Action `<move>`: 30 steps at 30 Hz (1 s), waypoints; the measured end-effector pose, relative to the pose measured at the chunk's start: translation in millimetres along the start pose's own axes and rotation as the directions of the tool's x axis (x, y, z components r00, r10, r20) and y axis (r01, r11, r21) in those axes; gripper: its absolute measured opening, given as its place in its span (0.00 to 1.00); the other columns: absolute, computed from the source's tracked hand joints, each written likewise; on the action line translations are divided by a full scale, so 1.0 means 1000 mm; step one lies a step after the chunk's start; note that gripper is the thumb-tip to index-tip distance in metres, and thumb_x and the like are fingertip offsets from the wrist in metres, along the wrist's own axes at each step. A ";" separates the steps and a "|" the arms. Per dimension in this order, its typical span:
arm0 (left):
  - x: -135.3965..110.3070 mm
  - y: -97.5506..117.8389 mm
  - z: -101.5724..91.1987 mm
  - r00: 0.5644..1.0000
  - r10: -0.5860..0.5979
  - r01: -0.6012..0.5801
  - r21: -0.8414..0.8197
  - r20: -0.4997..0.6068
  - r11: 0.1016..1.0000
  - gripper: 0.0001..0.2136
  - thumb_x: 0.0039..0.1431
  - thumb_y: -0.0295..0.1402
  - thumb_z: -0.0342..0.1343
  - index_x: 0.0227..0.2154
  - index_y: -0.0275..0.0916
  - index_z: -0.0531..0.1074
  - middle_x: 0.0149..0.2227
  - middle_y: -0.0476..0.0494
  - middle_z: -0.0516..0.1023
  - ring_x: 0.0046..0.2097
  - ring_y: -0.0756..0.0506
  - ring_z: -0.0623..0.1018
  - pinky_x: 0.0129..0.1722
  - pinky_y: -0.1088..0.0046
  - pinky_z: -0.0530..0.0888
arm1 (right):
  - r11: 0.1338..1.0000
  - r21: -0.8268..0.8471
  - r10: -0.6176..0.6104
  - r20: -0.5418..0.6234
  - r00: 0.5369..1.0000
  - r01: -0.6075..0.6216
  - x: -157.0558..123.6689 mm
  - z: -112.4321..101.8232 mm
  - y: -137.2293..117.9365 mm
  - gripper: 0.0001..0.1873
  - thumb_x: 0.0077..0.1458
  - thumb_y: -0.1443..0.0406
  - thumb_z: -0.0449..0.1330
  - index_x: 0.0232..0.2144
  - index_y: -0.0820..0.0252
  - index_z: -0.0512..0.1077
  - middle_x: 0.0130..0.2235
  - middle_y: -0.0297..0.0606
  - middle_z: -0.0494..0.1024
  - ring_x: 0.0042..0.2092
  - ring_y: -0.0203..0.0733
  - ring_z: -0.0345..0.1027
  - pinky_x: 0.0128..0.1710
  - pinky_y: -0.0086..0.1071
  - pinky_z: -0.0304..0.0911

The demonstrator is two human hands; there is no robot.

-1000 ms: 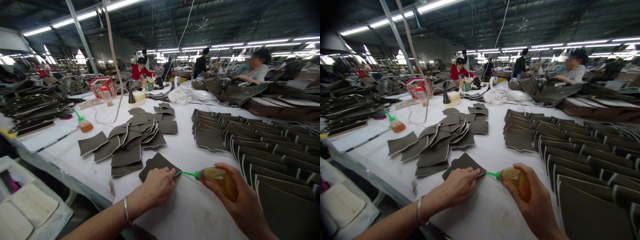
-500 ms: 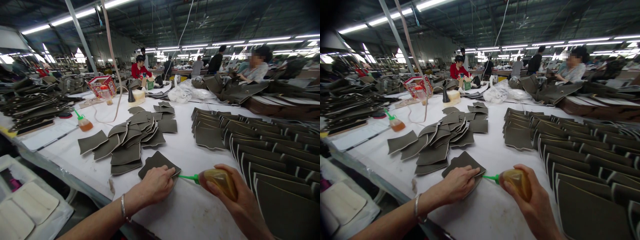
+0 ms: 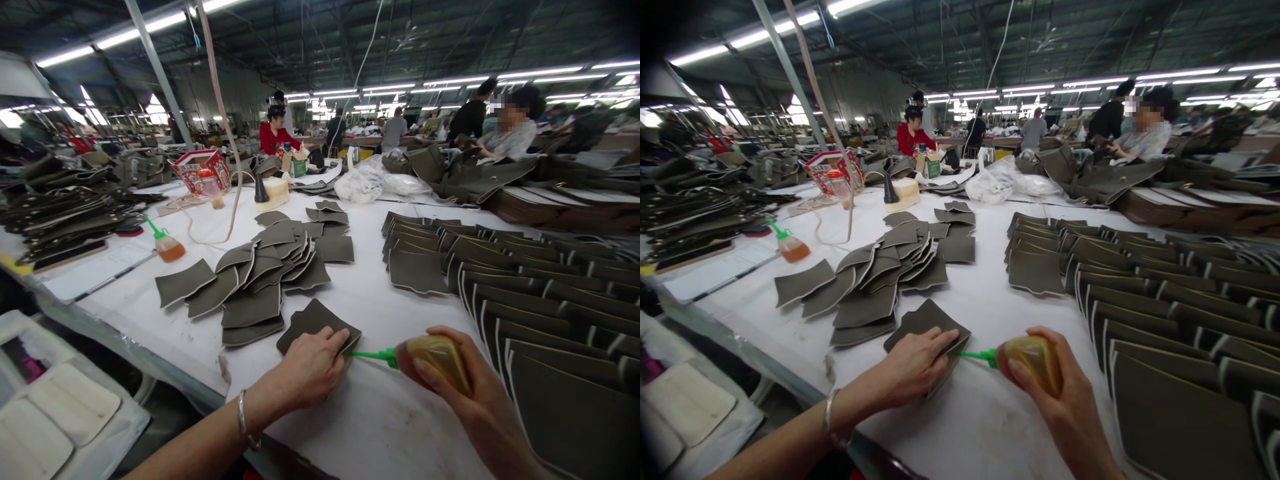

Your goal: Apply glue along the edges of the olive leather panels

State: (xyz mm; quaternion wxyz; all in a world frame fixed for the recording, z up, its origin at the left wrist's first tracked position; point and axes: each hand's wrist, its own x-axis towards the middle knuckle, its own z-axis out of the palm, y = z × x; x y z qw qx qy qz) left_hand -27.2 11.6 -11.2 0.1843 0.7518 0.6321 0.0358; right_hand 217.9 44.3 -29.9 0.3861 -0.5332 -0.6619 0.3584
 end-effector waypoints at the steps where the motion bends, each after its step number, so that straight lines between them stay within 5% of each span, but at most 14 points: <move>1: 0.000 0.000 0.000 1.000 0.005 -0.005 0.000 0.007 1.000 0.22 0.65 0.32 0.42 0.61 0.42 0.65 0.46 0.41 0.76 0.42 0.39 0.79 0.42 0.63 0.74 | 1.000 -0.011 0.001 -0.013 1.000 -0.001 0.000 0.000 0.000 0.27 0.53 0.45 0.64 0.48 0.51 0.67 0.43 0.32 0.74 0.39 0.45 0.71 0.39 0.35 0.66; 6: -0.001 -0.001 -0.001 1.000 0.008 -0.008 -0.011 0.019 1.000 0.23 0.66 0.33 0.41 0.63 0.41 0.63 0.47 0.41 0.75 0.43 0.39 0.79 0.43 0.62 0.73 | 0.998 0.049 0.020 0.070 0.997 -0.024 -0.009 0.005 -0.006 0.23 0.57 0.46 0.60 0.49 0.50 0.65 0.38 0.29 0.73 0.36 0.43 0.69 0.38 0.33 0.63; 11: -0.002 0.001 -0.003 0.999 0.003 -0.003 -0.017 0.035 1.000 0.23 0.67 0.33 0.40 0.63 0.40 0.62 0.47 0.41 0.75 0.43 0.39 0.79 0.44 0.63 0.73 | 0.999 0.039 0.026 -0.025 0.999 -0.025 -0.014 0.008 -0.006 0.24 0.54 0.46 0.63 0.47 0.51 0.67 0.40 0.31 0.74 0.38 0.45 0.70 0.38 0.33 0.64; 15: -0.002 0.000 -0.002 0.999 -0.006 0.006 -0.013 0.041 1.000 0.23 0.67 0.33 0.41 0.64 0.41 0.61 0.48 0.41 0.74 0.44 0.40 0.78 0.45 0.64 0.72 | 0.991 0.124 0.042 0.059 0.997 -0.049 -0.022 0.012 -0.010 0.23 0.55 0.48 0.62 0.47 0.51 0.67 0.38 0.31 0.75 0.36 0.45 0.70 0.36 0.33 0.64; 30: -0.001 0.002 -0.001 0.998 -0.026 0.026 0.001 0.057 1.000 0.23 0.68 0.33 0.40 0.65 0.41 0.59 0.50 0.41 0.73 0.45 0.41 0.77 0.47 0.65 0.72 | 0.983 0.169 0.067 0.074 0.995 -0.079 -0.034 0.014 -0.014 0.22 0.55 0.49 0.62 0.48 0.50 0.66 0.38 0.30 0.74 0.36 0.44 0.69 0.37 0.32 0.63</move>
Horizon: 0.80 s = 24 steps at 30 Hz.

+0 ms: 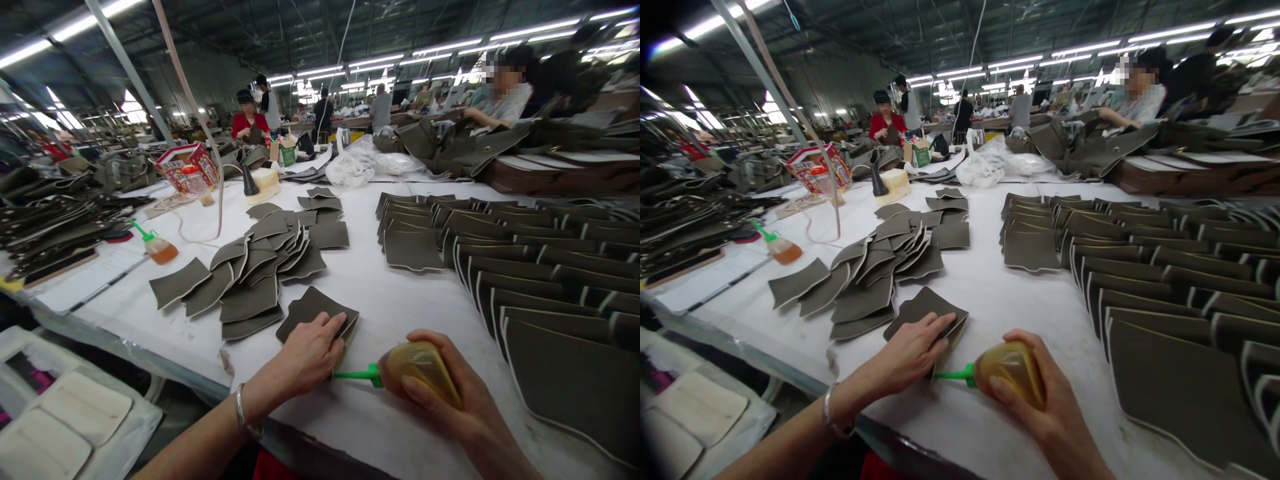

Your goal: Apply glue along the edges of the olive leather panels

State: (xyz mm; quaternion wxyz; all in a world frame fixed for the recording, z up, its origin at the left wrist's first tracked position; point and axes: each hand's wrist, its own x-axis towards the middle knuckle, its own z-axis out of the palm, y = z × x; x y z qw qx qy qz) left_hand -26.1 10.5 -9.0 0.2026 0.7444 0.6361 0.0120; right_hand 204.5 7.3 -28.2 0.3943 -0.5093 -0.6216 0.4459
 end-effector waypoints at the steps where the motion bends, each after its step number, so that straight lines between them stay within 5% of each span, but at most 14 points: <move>1: 0.000 0.000 0.001 1.000 -0.002 0.002 0.002 -0.002 1.000 0.23 0.69 0.33 0.40 0.65 0.41 0.59 0.50 0.41 0.73 0.45 0.41 0.78 0.47 0.65 0.72 | 1.000 0.004 0.004 0.010 1.000 -0.004 0.000 -0.001 0.000 0.22 0.55 0.49 0.62 0.48 0.50 0.66 0.38 0.30 0.73 0.36 0.44 0.69 0.36 0.33 0.63; 20: 0.000 -0.001 0.002 1.000 0.000 0.000 -0.004 -0.012 1.000 0.23 0.69 0.33 0.40 0.64 0.40 0.60 0.49 0.41 0.73 0.43 0.40 0.78 0.46 0.63 0.72 | 1.000 0.017 -0.004 0.049 0.999 0.003 -0.002 0.000 0.009 0.23 0.56 0.49 0.61 0.50 0.49 0.64 0.41 0.29 0.73 0.38 0.43 0.68 0.37 0.33 0.63; 24: 0.000 0.000 0.002 1.000 0.013 -0.013 -0.009 -0.004 1.000 0.23 0.69 0.34 0.40 0.65 0.39 0.59 0.49 0.40 0.73 0.44 0.39 0.78 0.47 0.63 0.72 | 0.997 -0.075 -0.021 -0.019 1.000 0.020 0.009 -0.005 0.011 0.22 0.56 0.49 0.62 0.48 0.51 0.66 0.40 0.30 0.72 0.36 0.43 0.68 0.37 0.33 0.63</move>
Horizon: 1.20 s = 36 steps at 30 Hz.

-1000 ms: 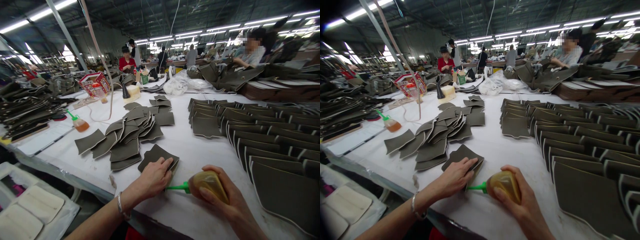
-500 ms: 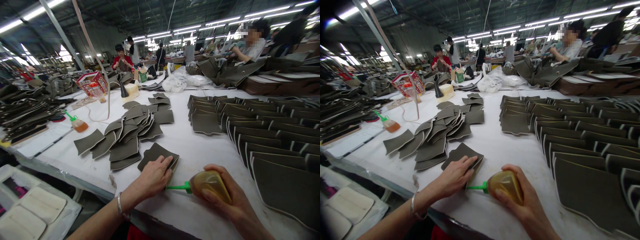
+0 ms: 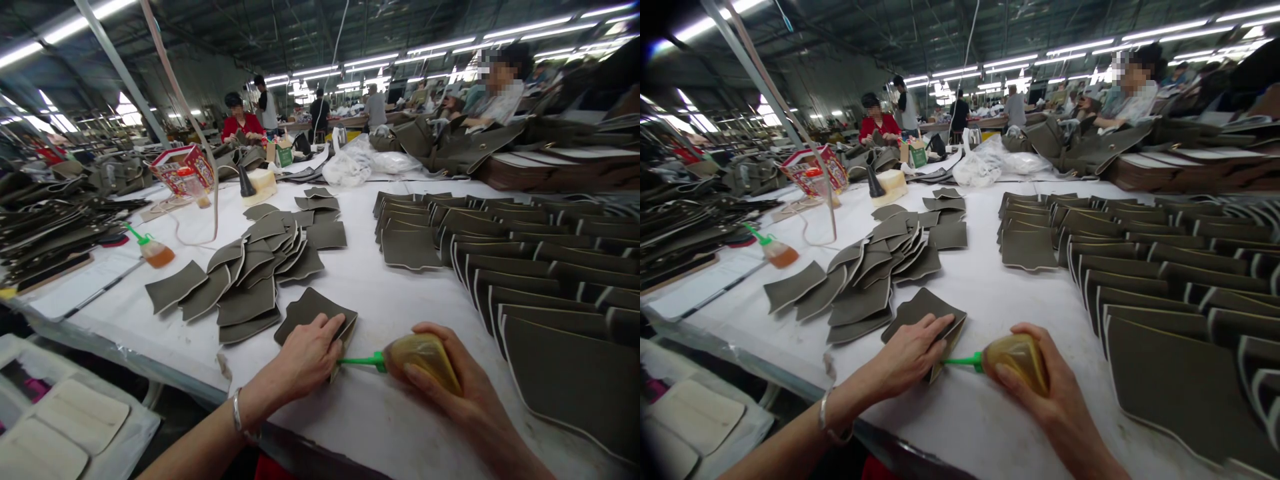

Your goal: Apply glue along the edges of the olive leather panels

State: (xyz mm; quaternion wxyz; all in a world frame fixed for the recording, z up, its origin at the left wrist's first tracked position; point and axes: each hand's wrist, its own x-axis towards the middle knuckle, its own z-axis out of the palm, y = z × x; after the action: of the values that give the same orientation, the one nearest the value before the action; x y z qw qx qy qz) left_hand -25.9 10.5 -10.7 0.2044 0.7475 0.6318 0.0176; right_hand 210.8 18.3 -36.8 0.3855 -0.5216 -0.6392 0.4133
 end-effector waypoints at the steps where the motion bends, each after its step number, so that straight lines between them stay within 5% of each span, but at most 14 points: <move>1: 0.000 0.000 0.000 1.000 0.000 0.000 0.000 0.002 1.000 0.23 0.69 0.34 0.40 0.65 0.39 0.59 0.49 0.40 0.73 0.44 0.39 0.78 0.47 0.63 0.72 | 1.000 -0.024 -0.013 -0.028 1.000 0.012 0.006 -0.003 0.002 0.22 0.56 0.49 0.62 0.48 0.51 0.66 0.40 0.31 0.72 0.37 0.43 0.68 0.38 0.33 0.63; 7: 0.001 0.000 -0.003 1.000 0.001 -0.001 0.012 0.010 1.000 0.24 0.69 0.33 0.37 0.65 0.39 0.60 0.48 0.40 0.73 0.42 0.39 0.78 0.45 0.62 0.73 | 0.994 -0.090 -0.075 -0.150 0.986 0.062 0.031 -0.015 0.016 0.26 0.53 0.48 0.65 0.48 0.53 0.67 0.44 0.35 0.73 0.39 0.46 0.69 0.39 0.35 0.65; 13: 0.000 -0.001 -0.002 1.000 0.019 -0.018 -0.016 0.010 1.000 0.23 0.68 0.32 0.38 0.64 0.39 0.62 0.47 0.40 0.73 0.42 0.39 0.78 0.45 0.62 0.73 | 0.998 -0.030 -0.058 -0.050 0.997 0.057 0.023 -0.010 0.015 0.25 0.54 0.46 0.64 0.48 0.52 0.67 0.40 0.33 0.73 0.35 0.44 0.68 0.36 0.35 0.65; 19: 0.002 -0.003 0.000 1.000 0.014 -0.014 -0.034 0.000 0.999 0.24 0.68 0.32 0.38 0.64 0.40 0.62 0.47 0.41 0.74 0.41 0.40 0.78 0.45 0.62 0.72 | 0.998 -0.052 -0.056 -0.163 0.985 0.048 0.037 -0.013 0.017 0.28 0.51 0.47 0.66 0.48 0.53 0.67 0.44 0.36 0.71 0.40 0.47 0.68 0.40 0.38 0.64; 22: 0.003 -0.004 0.001 1.000 0.012 -0.012 -0.052 -0.001 0.999 0.24 0.67 0.32 0.38 0.64 0.40 0.62 0.48 0.40 0.74 0.42 0.39 0.78 0.45 0.62 0.72 | 1.000 -0.021 -0.023 -0.079 0.997 0.022 0.027 -0.010 0.015 0.27 0.52 0.46 0.66 0.48 0.52 0.67 0.42 0.34 0.73 0.38 0.46 0.68 0.38 0.36 0.64; 25: 0.003 -0.005 0.001 1.000 0.002 -0.003 -0.074 -0.011 0.997 0.24 0.66 0.31 0.39 0.64 0.39 0.62 0.49 0.40 0.74 0.44 0.39 0.78 0.47 0.62 0.72 | 0.973 0.175 0.133 0.090 0.987 -0.148 0.013 -0.006 0.009 0.28 0.52 0.46 0.66 0.49 0.51 0.66 0.37 0.32 0.74 0.36 0.45 0.70 0.36 0.34 0.65; 27: 0.003 -0.006 0.000 1.000 -0.003 0.002 -0.102 -0.016 0.995 0.25 0.66 0.31 0.39 0.64 0.39 0.62 0.49 0.40 0.74 0.44 0.39 0.78 0.47 0.62 0.71 | 0.870 0.382 0.273 0.155 0.950 -0.312 0.010 -0.005 0.005 0.31 0.49 0.47 0.70 0.50 0.51 0.67 0.38 0.33 0.76 0.38 0.46 0.71 0.35 0.33 0.67; 29: 0.004 -0.007 0.000 1.000 -0.002 -0.001 -0.138 -0.019 0.990 0.25 0.66 0.31 0.39 0.64 0.39 0.63 0.50 0.40 0.74 0.45 0.38 0.77 0.48 0.62 0.71 | 0.674 0.606 0.422 0.154 0.893 -0.423 0.014 -0.006 0.004 0.36 0.39 0.52 0.77 0.48 0.55 0.71 0.40 0.38 0.79 0.39 0.48 0.73 0.33 0.32 0.70; 32: 0.004 -0.009 0.000 1.000 -0.004 -0.001 -0.189 -0.030 0.982 0.25 0.65 0.31 0.42 0.63 0.40 0.63 0.50 0.40 0.74 0.47 0.38 0.77 0.48 0.62 0.71 | 0.426 0.803 0.576 0.114 0.810 -0.416 0.024 -0.010 0.006 0.38 0.22 0.60 0.82 0.41 0.62 0.76 0.40 0.44 0.81 0.37 0.48 0.75 0.33 0.32 0.74; 36: 0.003 -0.013 0.004 0.996 -0.012 -0.016 -0.300 -0.093 0.954 0.21 0.65 0.35 0.46 0.59 0.39 0.69 0.43 0.42 0.75 0.43 0.41 0.77 0.45 0.67 0.71 | 0.291 0.881 0.647 0.105 0.755 -0.372 0.034 -0.018 0.013 0.37 0.14 0.65 0.82 0.34 0.63 0.78 0.36 0.45 0.82 0.32 0.48 0.75 0.28 0.33 0.74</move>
State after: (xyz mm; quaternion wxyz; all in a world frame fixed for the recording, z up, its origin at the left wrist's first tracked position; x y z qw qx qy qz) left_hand -36.6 13.4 -19.5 0.2856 0.7067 0.6300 0.1489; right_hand 226.4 55.8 -39.9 0.5212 -0.4821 -0.0784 0.6998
